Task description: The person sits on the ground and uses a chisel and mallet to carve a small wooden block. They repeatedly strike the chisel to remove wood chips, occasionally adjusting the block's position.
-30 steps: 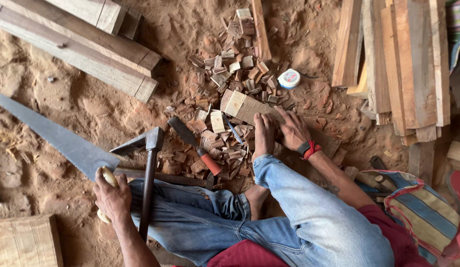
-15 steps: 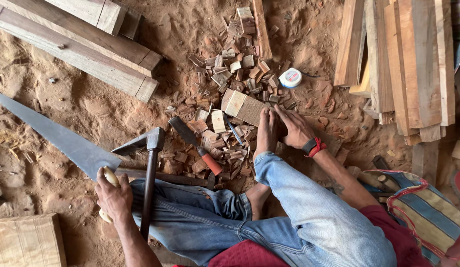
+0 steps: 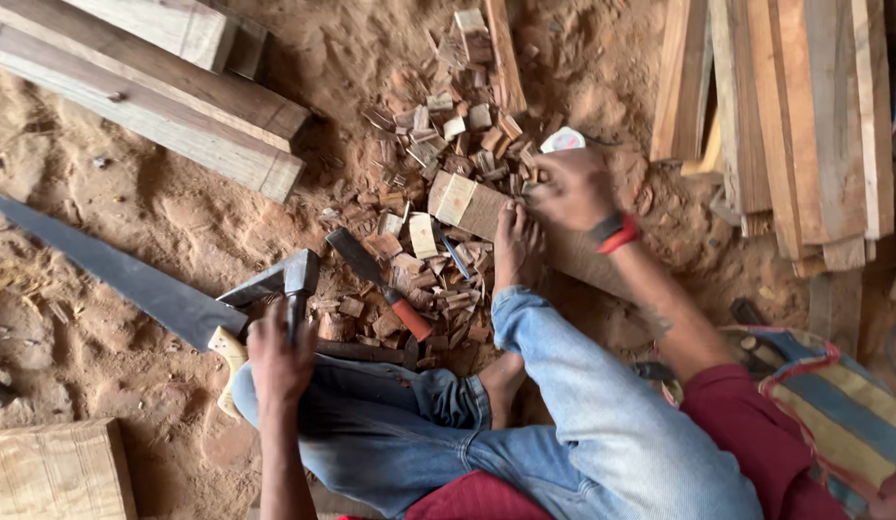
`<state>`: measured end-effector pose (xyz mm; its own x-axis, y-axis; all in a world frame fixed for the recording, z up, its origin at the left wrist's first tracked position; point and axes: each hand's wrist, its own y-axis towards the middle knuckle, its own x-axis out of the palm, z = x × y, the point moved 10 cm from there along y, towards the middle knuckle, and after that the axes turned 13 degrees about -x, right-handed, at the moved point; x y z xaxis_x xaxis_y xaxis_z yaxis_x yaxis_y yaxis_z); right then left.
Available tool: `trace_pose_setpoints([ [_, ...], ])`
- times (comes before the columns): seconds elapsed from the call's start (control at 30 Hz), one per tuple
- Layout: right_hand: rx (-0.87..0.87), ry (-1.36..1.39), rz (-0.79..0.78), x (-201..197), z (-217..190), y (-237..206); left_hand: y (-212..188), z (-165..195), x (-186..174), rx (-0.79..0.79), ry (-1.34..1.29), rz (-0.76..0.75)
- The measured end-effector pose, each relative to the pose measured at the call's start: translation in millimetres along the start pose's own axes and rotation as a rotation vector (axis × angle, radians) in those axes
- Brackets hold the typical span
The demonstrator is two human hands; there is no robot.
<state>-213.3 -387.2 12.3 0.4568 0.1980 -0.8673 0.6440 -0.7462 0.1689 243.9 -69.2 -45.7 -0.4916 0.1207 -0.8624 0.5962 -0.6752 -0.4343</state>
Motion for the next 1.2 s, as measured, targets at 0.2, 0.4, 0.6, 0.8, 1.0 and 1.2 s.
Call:
trace_pose_setpoints([
  [0.2,-0.867,0.388,-0.767,181.0,-251.6,-11.7,11.8,23.5,10.2,-0.072,0.074,-0.084],
  [0.4,-1.418,-0.188,-0.747,253.8,-274.2,-58.8,13.7,15.0,10.9,-0.137,0.085,-0.105],
  [0.6,-1.435,0.174,-0.404,193.1,-279.8,-37.9,11.9,25.4,2.4,-0.06,0.035,-0.029],
  [0.8,-0.754,1.149,0.164,55.7,-249.7,73.5,22.1,4.0,23.1,-0.236,0.124,-0.232],
  [1.0,-0.306,1.381,0.632,-31.2,-128.4,122.2,40.4,-0.6,36.3,-0.142,0.105,-0.19],
  [1.2,-0.217,1.177,0.627,-29.3,-78.6,124.1,44.4,-24.5,61.4,-0.251,0.123,-0.314],
])
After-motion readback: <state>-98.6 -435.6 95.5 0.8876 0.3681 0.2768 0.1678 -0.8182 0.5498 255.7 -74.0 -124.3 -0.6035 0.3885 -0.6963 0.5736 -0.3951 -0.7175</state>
